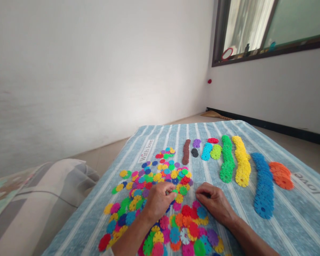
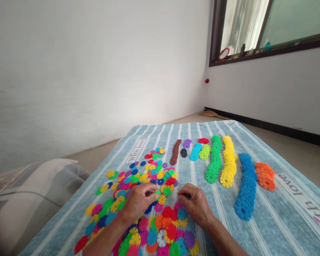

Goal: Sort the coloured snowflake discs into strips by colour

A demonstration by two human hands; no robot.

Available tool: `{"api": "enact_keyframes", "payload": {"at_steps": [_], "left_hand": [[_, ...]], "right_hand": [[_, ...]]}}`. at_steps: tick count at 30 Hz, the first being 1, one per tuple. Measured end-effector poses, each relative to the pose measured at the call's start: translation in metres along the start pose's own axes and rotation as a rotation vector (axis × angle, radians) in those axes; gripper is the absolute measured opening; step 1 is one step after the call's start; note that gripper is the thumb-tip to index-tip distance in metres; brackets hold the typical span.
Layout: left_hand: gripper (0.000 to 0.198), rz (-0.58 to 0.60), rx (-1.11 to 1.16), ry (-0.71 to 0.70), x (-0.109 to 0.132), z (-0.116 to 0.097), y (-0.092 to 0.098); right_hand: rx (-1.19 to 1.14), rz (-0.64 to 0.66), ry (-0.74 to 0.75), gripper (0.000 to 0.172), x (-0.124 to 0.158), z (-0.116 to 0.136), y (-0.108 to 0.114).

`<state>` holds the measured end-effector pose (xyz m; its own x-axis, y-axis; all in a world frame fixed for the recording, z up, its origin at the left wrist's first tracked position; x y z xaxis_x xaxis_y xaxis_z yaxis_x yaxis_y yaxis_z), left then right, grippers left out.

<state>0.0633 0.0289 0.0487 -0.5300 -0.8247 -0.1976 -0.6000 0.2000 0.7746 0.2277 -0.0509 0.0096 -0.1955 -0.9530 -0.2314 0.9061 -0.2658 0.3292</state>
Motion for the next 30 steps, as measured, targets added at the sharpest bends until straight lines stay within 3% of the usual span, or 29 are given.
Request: {"api": "enact_keyframes", "payload": {"at_steps": [7,13,17,24,30], "left_hand": [[0.019,0.017,0.062,-0.017,0.023,-0.023,-0.009],[0.034,-0.027,0.09,-0.095,0.028,-0.037,-0.018],[0.034,-0.021,0.155,-0.004,0.028,-0.03,-0.023],[0.033,0.097,0.453,0.242,0.031,-0.014,-0.035],[0.025,0.154,0.559,0.295,0.033,-0.009,-0.044]], "right_hand": [[-0.05,0.047,0.035,0.012,0.008,0.014,-0.007],[-0.12,0.156,0.07,0.022,0.014,0.024,-0.021],[-0.219,0.213,0.017,0.018,0.015,0.02,-0.028],[-0.367,0.258,-0.114,0.017,0.016,0.009,-0.036],[-0.444,0.254,-0.17,0.016,0.018,0.0,-0.037]]}}
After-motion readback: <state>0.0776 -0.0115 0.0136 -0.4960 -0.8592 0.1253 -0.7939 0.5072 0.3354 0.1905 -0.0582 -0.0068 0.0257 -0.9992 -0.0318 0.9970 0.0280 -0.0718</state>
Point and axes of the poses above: each hand's wrist, its own x-axis away from the middle knuckle, its own y-axis out of the back of the hand, z = x × y, the point moved 9 cm from there along -x, towards the middle knuckle, and after that the axes turned 4 degrees about -x, right-handed, at the moved point
